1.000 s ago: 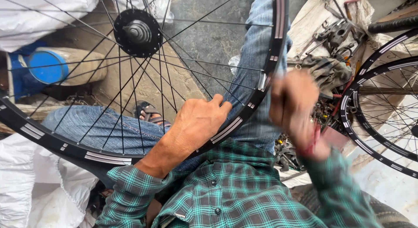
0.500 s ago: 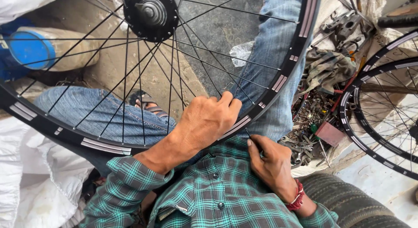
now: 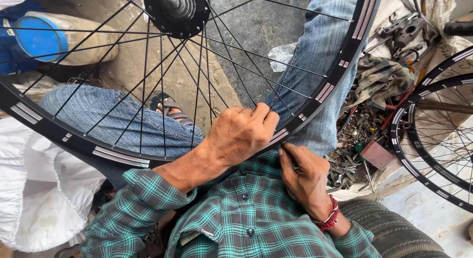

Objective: The person sits on the ground and adjusts the spokes of a bicycle wheel by hand. They rotate the wheel and tighten or loosen individual spokes to align the rim.

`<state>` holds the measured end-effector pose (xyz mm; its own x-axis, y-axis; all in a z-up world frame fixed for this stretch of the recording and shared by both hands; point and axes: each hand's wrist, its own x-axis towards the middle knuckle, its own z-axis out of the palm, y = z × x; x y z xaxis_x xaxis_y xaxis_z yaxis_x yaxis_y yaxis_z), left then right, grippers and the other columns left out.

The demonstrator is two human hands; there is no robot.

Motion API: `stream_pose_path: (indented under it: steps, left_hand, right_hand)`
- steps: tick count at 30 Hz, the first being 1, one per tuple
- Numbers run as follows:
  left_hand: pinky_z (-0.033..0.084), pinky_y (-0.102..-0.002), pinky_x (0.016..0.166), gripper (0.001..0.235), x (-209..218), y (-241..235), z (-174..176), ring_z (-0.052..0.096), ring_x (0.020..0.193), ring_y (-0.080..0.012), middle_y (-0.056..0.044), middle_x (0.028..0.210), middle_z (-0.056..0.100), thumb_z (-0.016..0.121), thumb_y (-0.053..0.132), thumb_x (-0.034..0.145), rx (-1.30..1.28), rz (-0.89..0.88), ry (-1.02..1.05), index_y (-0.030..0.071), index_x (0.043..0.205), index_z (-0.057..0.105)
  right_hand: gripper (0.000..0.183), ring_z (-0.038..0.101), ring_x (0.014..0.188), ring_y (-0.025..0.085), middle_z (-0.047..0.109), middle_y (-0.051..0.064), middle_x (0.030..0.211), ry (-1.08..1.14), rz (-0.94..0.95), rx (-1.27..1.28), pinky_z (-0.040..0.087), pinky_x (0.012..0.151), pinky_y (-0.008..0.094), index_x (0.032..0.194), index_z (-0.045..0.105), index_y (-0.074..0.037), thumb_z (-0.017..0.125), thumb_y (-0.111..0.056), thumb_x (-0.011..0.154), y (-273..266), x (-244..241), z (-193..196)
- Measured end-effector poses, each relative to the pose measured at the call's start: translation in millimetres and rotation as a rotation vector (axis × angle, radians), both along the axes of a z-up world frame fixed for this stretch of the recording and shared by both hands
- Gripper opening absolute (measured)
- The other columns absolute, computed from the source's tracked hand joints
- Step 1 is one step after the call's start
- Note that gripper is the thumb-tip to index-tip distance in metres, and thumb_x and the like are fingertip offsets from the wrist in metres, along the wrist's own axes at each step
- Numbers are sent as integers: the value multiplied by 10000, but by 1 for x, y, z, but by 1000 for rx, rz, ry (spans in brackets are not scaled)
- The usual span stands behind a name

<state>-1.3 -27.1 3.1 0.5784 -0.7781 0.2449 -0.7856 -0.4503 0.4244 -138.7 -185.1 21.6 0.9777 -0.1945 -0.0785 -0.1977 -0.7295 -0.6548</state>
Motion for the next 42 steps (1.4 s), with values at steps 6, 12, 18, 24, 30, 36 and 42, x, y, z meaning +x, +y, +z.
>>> stream_pose_path:
  steps: [6, 12, 18, 24, 30, 36, 42]
  left_hand:
    - [480, -288, 493, 129, -1, 1, -1, 619, 537, -124, -25, 732, 556, 674, 128, 874, -2, 8, -1, 88, 821, 564]
    - [481, -281, 506, 130, 0, 1, 1, 616, 543, -118, -22, 735, 549, 671, 128, 883, 4, 17, -13, 89, 822, 563]
    - [472, -270, 509, 136, 1, 4, 0, 596, 540, -104, -15, 743, 535, 675, 129, 900, -8, 26, -15, 85, 832, 565]
    - [458, -265, 500, 140, -2, 4, -1, 572, 530, -99, -18, 754, 531, 674, 119, 899, -27, 52, -23, 80, 827, 561]
    - [441, -258, 478, 143, -5, 4, -5, 550, 506, -86, -16, 742, 522, 668, 109, 901, -19, 57, -38, 77, 814, 559]
    - [438, -258, 472, 136, -5, 3, -5, 547, 503, -85, -13, 742, 524, 666, 91, 881, -17, 62, -44, 86, 803, 555]
    - [449, -264, 486, 125, -5, 3, -1, 565, 523, -97, -13, 745, 526, 666, 94, 864, -33, 69, -29, 92, 807, 555]
  right_hand:
    - [110, 639, 587, 208, 668, 92, 740, -14, 3, -28, 467, 539, 320, 968, 739, -21, 773, -50, 868, -1, 2, 2]
    - [111, 634, 580, 187, 677, 83, 750, -29, 21, -28, 459, 527, 305, 965, 738, -20, 780, -44, 866, -2, 4, 3]
    - [133, 629, 586, 168, 678, 79, 766, -66, 14, -17, 460, 533, 294, 999, 744, -17, 779, -40, 872, -2, 4, 1]
    - [137, 589, 550, 163, 640, 70, 718, -70, 47, -39, 433, 511, 300, 988, 753, -13, 789, -31, 857, -4, 5, -3]
    - [133, 604, 563, 159, 659, 71, 730, -80, 50, -70, 443, 514, 296, 989, 759, -13, 790, -34, 861, -4, 3, -7]
    - [171, 687, 690, 176, 720, 102, 853, -189, 96, -29, 514, 588, 279, 1018, 742, 9, 798, 9, 857, -5, 2, -9]
    - [167, 696, 726, 199, 717, 109, 892, -247, 55, -60, 538, 631, 293, 993, 741, 16, 810, 27, 841, -5, 3, -10]
